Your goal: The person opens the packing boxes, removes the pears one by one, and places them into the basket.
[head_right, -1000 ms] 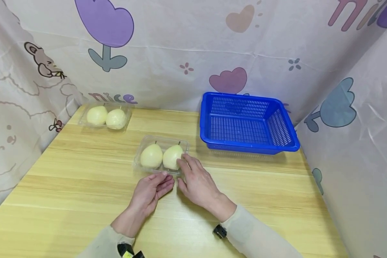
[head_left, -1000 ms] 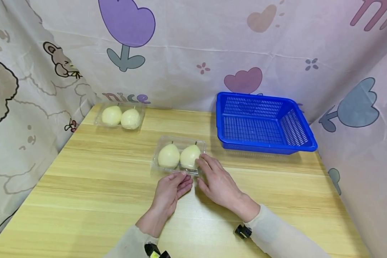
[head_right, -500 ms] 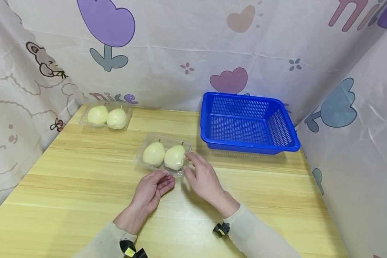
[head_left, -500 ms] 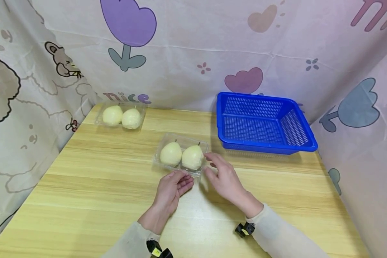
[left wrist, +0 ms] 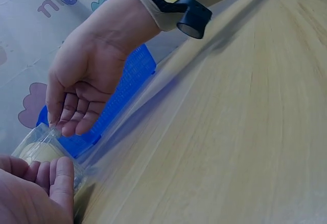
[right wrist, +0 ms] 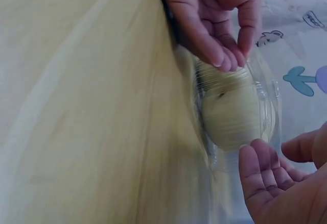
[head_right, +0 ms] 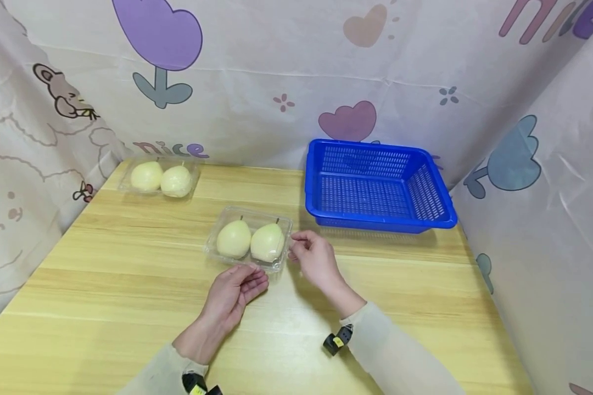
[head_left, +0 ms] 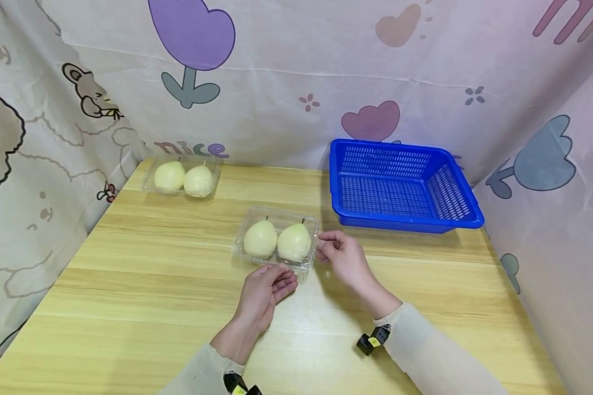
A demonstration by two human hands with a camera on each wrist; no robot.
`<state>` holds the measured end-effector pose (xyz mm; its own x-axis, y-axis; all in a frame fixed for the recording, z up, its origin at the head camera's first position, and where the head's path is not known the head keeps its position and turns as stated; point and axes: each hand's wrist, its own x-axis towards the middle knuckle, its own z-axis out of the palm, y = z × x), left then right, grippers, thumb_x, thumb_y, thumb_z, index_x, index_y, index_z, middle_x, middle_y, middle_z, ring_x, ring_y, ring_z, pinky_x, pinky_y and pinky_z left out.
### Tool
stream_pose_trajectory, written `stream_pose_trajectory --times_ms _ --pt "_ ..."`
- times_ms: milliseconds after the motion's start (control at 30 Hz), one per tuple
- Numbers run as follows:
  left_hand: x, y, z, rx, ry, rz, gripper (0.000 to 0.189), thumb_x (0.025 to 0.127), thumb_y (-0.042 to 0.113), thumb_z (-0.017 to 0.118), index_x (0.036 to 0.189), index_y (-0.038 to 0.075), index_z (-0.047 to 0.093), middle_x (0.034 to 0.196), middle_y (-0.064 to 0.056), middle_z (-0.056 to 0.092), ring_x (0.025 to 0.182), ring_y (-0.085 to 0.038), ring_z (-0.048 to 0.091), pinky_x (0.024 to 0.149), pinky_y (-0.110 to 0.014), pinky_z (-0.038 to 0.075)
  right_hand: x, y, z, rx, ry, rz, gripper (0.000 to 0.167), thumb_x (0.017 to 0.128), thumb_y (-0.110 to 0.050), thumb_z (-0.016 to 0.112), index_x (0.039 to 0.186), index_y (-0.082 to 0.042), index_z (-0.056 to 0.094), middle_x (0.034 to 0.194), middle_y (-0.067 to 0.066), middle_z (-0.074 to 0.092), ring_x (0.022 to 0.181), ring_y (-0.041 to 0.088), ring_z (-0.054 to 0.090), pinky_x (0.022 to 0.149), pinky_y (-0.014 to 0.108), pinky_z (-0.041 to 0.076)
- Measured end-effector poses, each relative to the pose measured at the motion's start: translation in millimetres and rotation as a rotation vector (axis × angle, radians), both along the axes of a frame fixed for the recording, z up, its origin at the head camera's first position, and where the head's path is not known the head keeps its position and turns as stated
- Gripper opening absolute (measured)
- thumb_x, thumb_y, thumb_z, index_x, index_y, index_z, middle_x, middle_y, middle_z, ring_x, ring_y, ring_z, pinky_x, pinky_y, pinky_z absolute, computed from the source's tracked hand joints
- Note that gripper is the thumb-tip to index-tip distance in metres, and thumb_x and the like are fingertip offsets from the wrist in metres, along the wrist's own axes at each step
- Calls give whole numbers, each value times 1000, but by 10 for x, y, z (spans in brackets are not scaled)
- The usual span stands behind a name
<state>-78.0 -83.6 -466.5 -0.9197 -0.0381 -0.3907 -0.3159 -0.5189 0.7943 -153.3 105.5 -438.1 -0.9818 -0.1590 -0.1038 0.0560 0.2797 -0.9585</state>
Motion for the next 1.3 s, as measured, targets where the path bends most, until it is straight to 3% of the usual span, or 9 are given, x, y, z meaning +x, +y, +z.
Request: stream_pose_trajectory --times_ms 200,400,700,1300 --pt "3 -6 4 -15 5 -9 11 103 4 57 102 -3 65 93 -10 71 89 -18 73 88 -32 65 -68 -30 18 -178 -209 -68 23 103 -3 62 121 9 67 93 13 74 76 15 70 71 31 65" --pt "-3 -16 2 -40 11 -22 12 104 4 56 101 -3 65 93 -9 71 88 -18 73 87 -31 65 -113 -33 -1 -241 -329 -88 21 105 -9 61 117 7 68 89 4 70 74 12 67 62 23 58" --pt "-6 -25 -11 -41 9 -25 12 104 5 57 101 -4 65 92 -9 71 88 -18 73 87 -31 65 -145 -47 -15 -275 -394 -85 16 104 -11 63 110 2 68 79 -1 67 70 10 63 60 21 53" --pt "-9 -21 -11 -44 10 -19 13 104 5 58 101 -4 66 90 -9 71 86 -17 73 85 -30 65 -146 -72 24 -247 -440 -81 18 103 -15 65 110 1 71 78 -2 69 68 9 64 60 22 52"
